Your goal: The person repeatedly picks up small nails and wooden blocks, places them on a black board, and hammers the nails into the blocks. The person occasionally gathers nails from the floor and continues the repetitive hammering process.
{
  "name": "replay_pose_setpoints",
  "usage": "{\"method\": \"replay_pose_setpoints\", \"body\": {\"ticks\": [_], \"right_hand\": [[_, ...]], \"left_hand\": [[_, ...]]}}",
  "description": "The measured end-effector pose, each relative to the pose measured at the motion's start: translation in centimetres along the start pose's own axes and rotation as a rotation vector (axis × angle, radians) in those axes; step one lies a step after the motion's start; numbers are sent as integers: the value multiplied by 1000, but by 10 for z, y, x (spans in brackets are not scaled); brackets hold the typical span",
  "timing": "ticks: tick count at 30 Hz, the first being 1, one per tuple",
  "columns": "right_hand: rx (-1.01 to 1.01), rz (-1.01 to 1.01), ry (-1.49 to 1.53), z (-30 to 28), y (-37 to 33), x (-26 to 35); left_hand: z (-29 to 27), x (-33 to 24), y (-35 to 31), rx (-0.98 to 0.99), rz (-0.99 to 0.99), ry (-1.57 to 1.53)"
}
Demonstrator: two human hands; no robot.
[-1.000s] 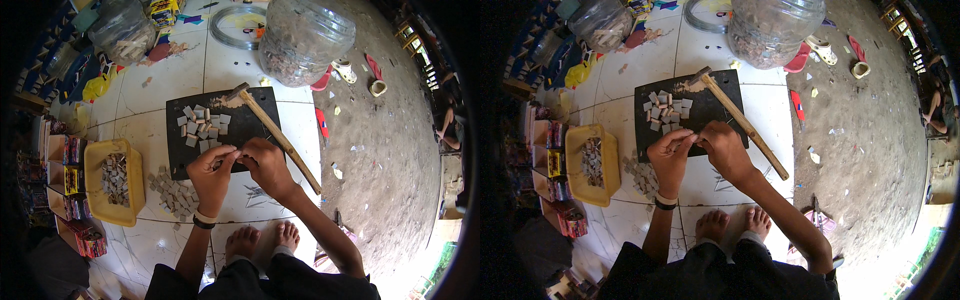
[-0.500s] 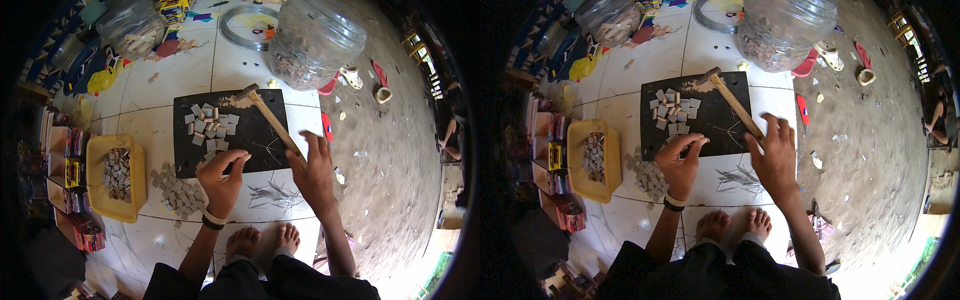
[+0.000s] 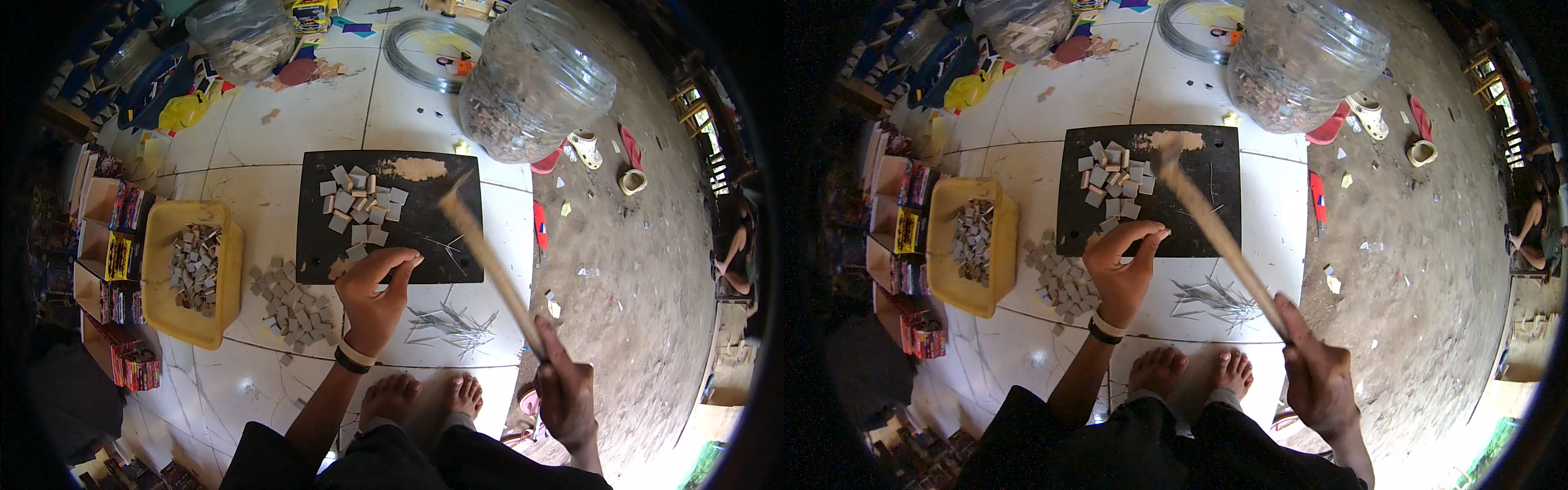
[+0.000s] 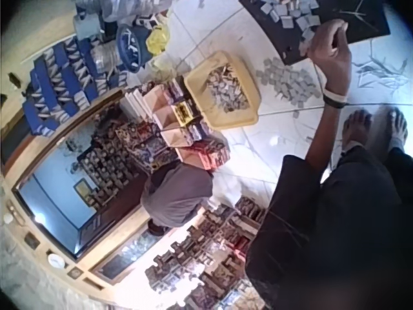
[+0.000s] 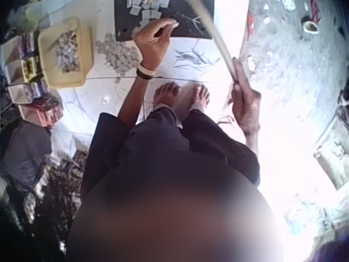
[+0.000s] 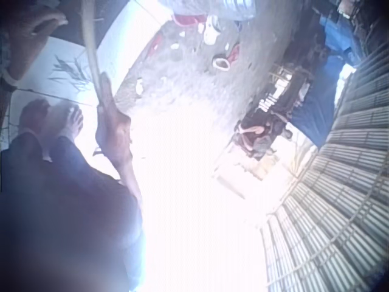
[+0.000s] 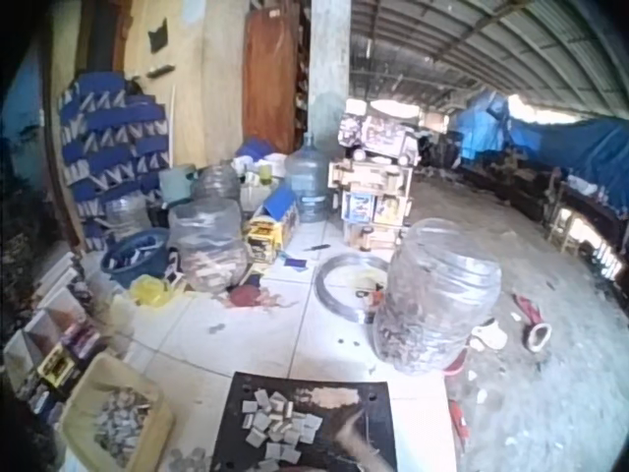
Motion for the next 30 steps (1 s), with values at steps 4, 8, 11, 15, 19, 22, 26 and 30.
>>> {"method": "replay_pose_setpoints", "body": {"ticks": [4,8,11,15,19,22,26,30], "right_hand": [[32,4,-126,2,-21,-1],[26,-14,-178,11,-30,-2],[62,47,-288,18,-29,-13],[-53,-93,-140,12,-32,-3],[26,-39,-233,19,-29,-9],[25,-21,-211,19,-29,-9],[29,-23,-201,21,-29,-8],[24,-16,-215,24,-27,-12]], "left_hand": [[0,-2,-3,-17,15,28],[-1,-3,-3,1,18,59],[-2,-4,-2,7,20,90],[-1,-6,-2,-5,46,71],[-2,-5,-3,-6,56,97],[-1,-3,-4,-19,54,56],[0,-2,-4,-4,45,59],[1,-1,-3,-2,50,69]]}}
Point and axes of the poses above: each hand's wrist, its own y-axis towards the middle knuckle, its own z-axis out of the palm, x = y × z, the point moved 9 cm from there along y, towards the middle knuckle, and after that the axes turned 14 degrees about z, right-handed, at the moved point
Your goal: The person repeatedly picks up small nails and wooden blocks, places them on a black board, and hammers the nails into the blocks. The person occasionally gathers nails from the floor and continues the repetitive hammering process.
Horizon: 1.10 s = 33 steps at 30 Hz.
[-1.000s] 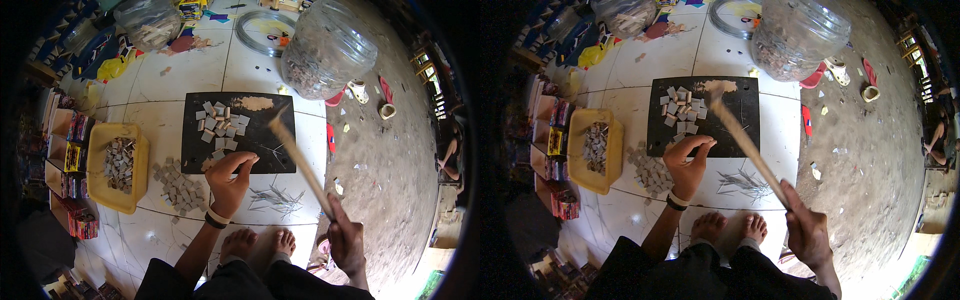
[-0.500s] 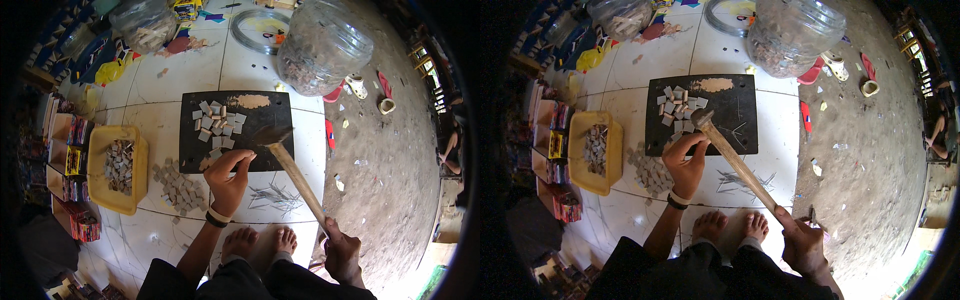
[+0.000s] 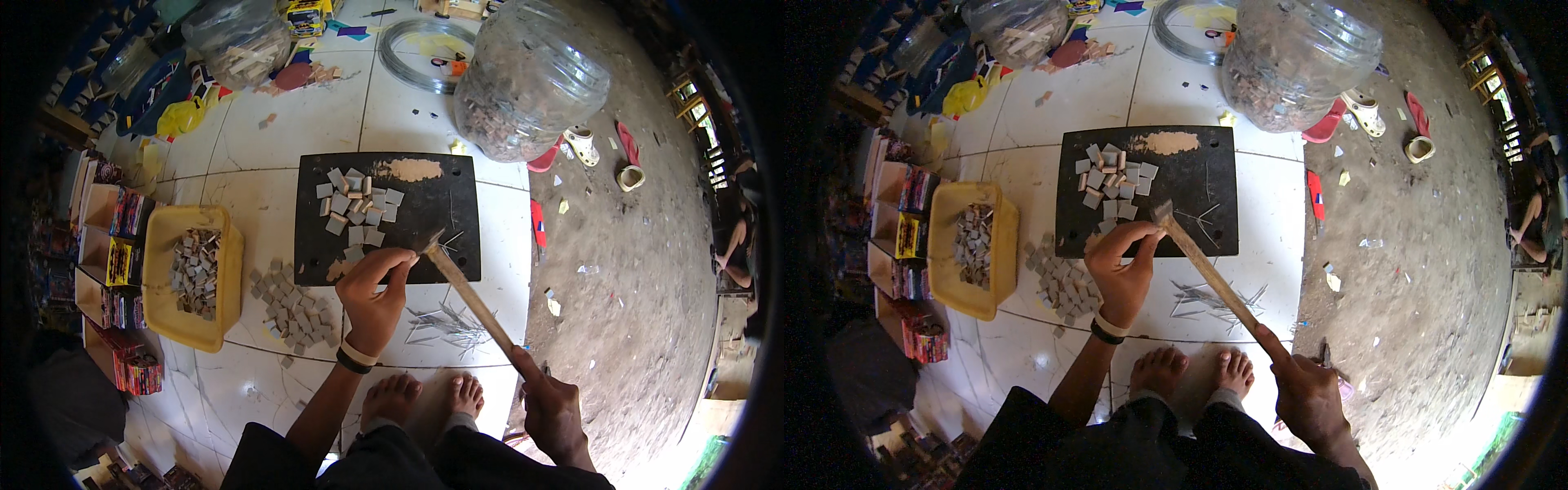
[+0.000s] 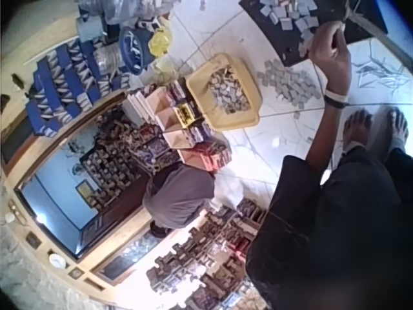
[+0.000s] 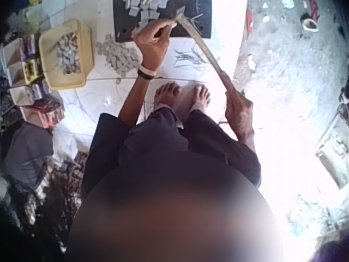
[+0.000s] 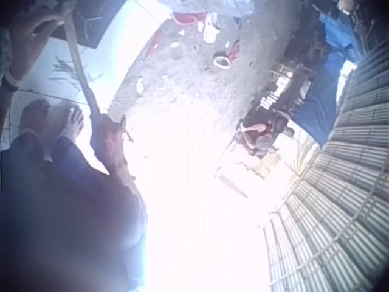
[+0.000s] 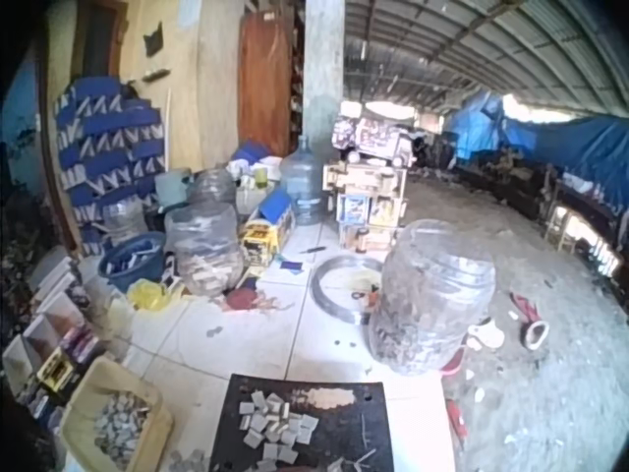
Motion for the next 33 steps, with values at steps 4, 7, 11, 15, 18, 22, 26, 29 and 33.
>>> {"method": "replay_pose_setpoints", "body": {"ticks": [4,7,11,15,18,22,26,29,33], "right_hand": [[-84,-70,67,-2,-3,2],[-50,-61,-41,7,-3,-2],[-118,-85,11,2,-5,0],[19,10,-52,11,0,-7],[-19,30,-9,4,7,-8],[-268,23,25,-12,36,-16],[-415,-34,-35,0,87,-24],[-422,-2,19,15,109,-27],[-378,57,44,26,125,-18]], "left_hand": [[-1,0,-1,-20,2,-5],[-2,-2,-1,-10,14,33],[-1,-2,-1,-6,3,-6],[-1,0,-1,1,-17,9],[-2,0,0,4,-18,-13],[-65,5,-2,-97,-79,89],[-211,11,9,-247,-30,749],[-255,25,9,-185,-38,816],[-208,30,0,-7,-98,731]]}}
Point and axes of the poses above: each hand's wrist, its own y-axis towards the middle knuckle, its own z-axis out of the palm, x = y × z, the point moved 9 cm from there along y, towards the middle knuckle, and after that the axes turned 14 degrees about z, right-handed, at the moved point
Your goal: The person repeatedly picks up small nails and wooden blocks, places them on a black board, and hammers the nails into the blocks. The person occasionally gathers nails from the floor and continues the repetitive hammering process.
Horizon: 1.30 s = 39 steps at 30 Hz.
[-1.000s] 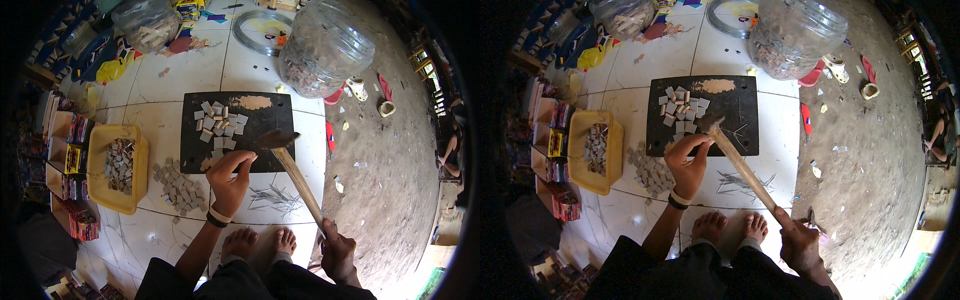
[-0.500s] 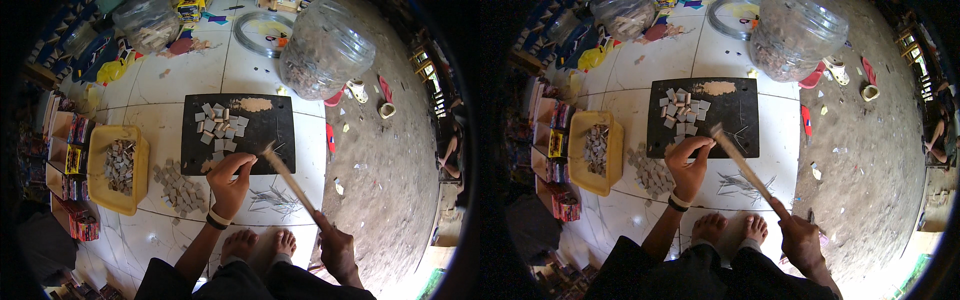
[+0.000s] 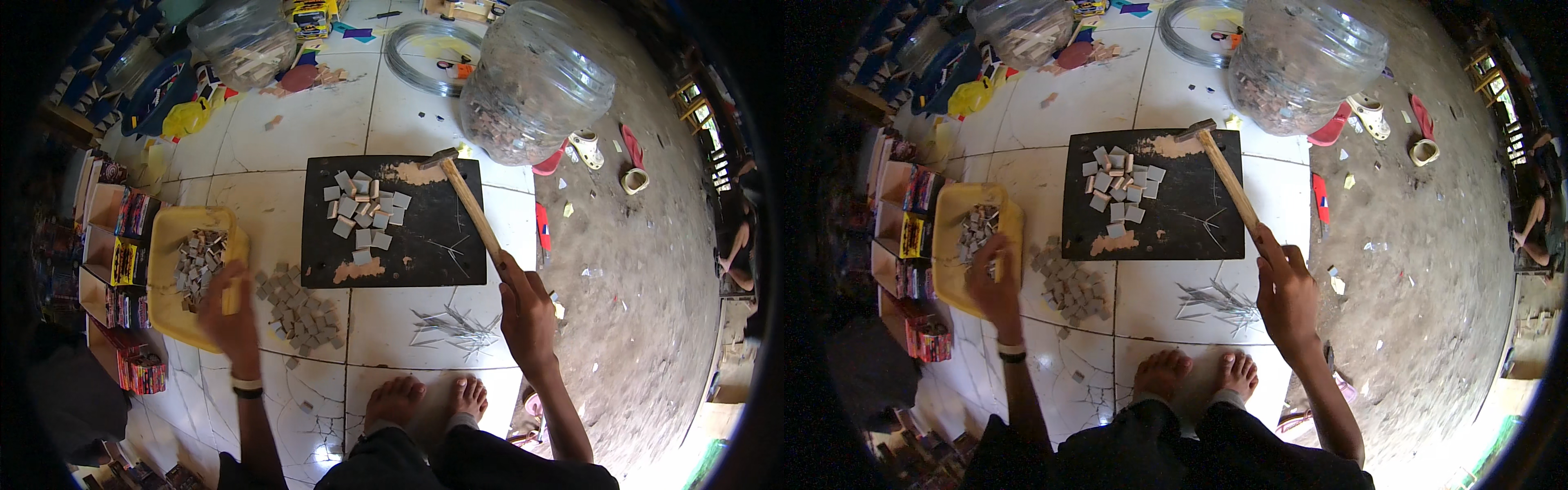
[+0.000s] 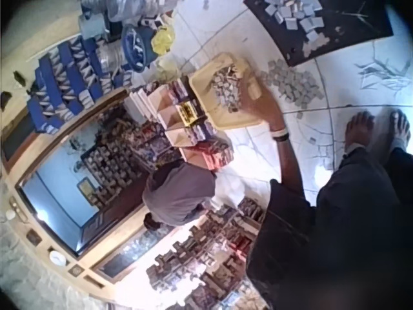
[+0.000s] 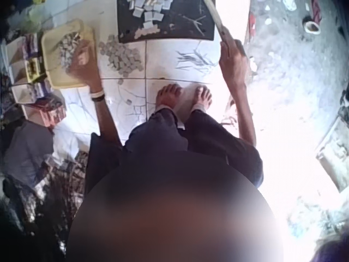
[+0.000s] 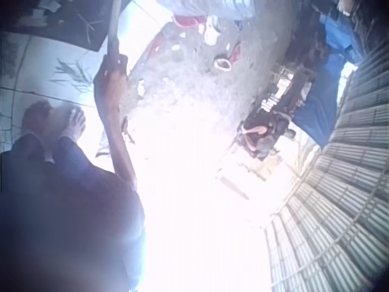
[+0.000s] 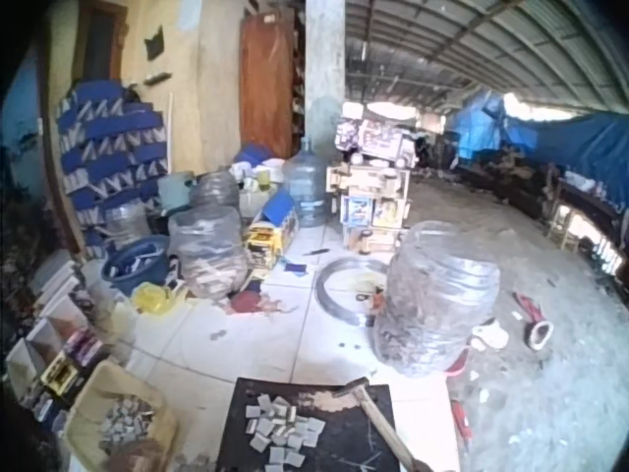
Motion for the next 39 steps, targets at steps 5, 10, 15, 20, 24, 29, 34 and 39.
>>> {"method": "replay_pose_setpoints", "body": {"ticks": [5,10,15,20,24,29,34,39], "right_hand": [[-129,-305,-40,12,20,51],[-76,-371,-80,44,43,78],[-40,-446,-236,62,49,91],[-92,-506,-224,53,42,99],[-49,-320,196,28,45,86],[281,16,547,34,55,54],[405,33,776,37,47,49],[394,-27,694,36,46,49]], "left_hand": [[96,-87,-6,155,71,-374],[109,-105,-5,190,44,-414],[105,-118,-1,194,130,-464],[114,-140,-2,216,84,-605],[132,-159,-1,324,118,-613],[155,-172,2,379,209,-537],[158,-169,-2,395,147,-544],[153,-166,-2,392,109,-538]]}}
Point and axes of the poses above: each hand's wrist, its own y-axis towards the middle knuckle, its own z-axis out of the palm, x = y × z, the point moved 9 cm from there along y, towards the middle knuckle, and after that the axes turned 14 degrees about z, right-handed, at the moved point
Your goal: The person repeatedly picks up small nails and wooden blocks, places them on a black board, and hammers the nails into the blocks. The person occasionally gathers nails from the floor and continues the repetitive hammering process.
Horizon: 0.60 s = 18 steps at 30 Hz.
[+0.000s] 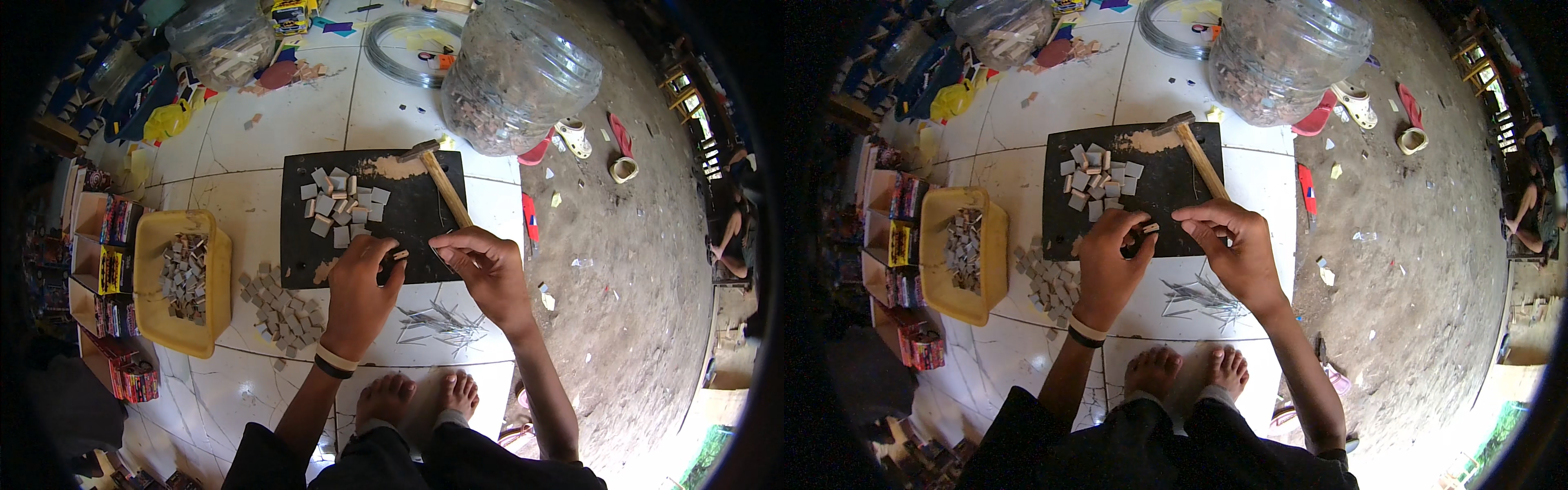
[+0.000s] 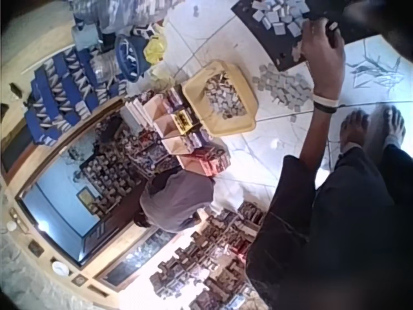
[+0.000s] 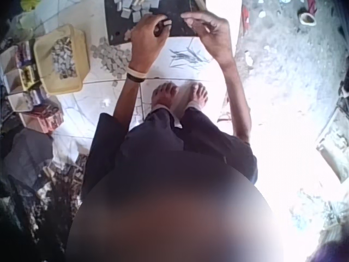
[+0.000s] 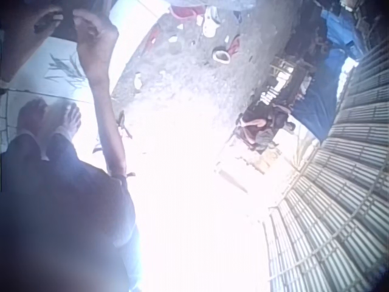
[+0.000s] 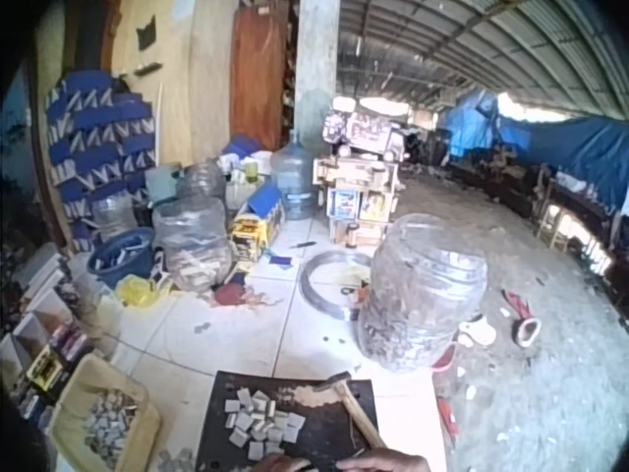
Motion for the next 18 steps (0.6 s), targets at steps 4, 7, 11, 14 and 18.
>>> {"method": "replay_pose_setpoints", "body": {"ticks": [4,7,11,14,18], "right_hand": [[-24,-69,19,0,-1,5],[8,17,49,4,-3,-2],[30,39,113,3,-11,0],[16,47,140,0,-16,0],[19,33,159,-1,-21,-3]], "left_hand": [[-1,2,-3,3,3,-2],[-2,-3,0,-33,87,-1],[-9,-15,0,-116,103,-108],[-12,-28,-3,-91,99,-162],[-17,-39,0,-109,156,-74]]}}
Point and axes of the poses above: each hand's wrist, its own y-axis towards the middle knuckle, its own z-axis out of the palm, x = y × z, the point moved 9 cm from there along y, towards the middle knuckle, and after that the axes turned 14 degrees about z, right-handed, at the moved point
